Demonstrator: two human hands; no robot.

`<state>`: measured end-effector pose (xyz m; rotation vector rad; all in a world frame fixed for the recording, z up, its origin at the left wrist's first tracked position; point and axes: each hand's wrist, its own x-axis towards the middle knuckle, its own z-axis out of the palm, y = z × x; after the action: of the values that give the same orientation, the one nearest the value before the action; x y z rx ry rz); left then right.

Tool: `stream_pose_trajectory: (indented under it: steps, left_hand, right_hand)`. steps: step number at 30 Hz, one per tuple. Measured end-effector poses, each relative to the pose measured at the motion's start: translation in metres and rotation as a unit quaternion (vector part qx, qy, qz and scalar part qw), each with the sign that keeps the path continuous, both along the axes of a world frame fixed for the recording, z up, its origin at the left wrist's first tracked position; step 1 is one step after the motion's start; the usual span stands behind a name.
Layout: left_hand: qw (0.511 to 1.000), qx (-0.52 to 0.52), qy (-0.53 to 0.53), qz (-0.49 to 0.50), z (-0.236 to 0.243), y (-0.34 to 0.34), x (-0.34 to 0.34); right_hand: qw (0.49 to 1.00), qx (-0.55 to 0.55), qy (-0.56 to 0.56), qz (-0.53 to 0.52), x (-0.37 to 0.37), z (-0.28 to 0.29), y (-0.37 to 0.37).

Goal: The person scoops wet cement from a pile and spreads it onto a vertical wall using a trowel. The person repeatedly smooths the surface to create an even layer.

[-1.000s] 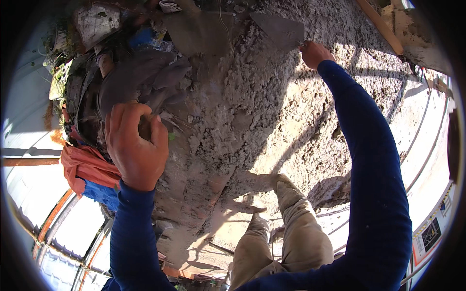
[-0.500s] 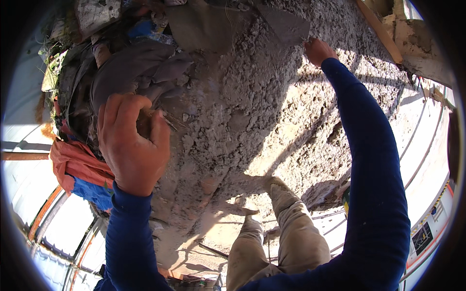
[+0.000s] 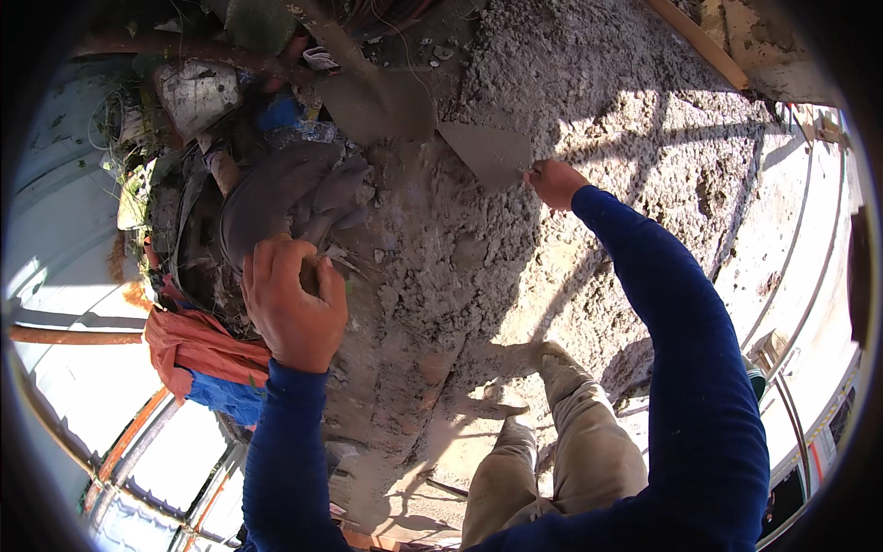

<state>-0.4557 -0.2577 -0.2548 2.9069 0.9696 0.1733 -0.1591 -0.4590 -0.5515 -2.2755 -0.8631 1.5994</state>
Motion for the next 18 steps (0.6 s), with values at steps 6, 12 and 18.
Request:
stream_pose_trajectory:
  steps: [6,12,18]
  left_hand:
    - [1.000,-0.003,-0.014,-0.015,-0.005,-0.002,0.004]
    - [1.000,-0.010,-0.009,-0.010,-0.002,-0.002,0.006]
    - [1.000,-0.002,-0.004,-0.014,0.001,0.000,-0.001]
  right_hand:
    - [0.951,0.087,-0.027,-0.295,0.060,-0.020,-0.010]
    - [0.997,0.003,-0.077,0.032,-0.046,-0.044,-0.038]
    - [0.975,-0.043,-0.134,0.175,-0.030,0.027,-0.030]
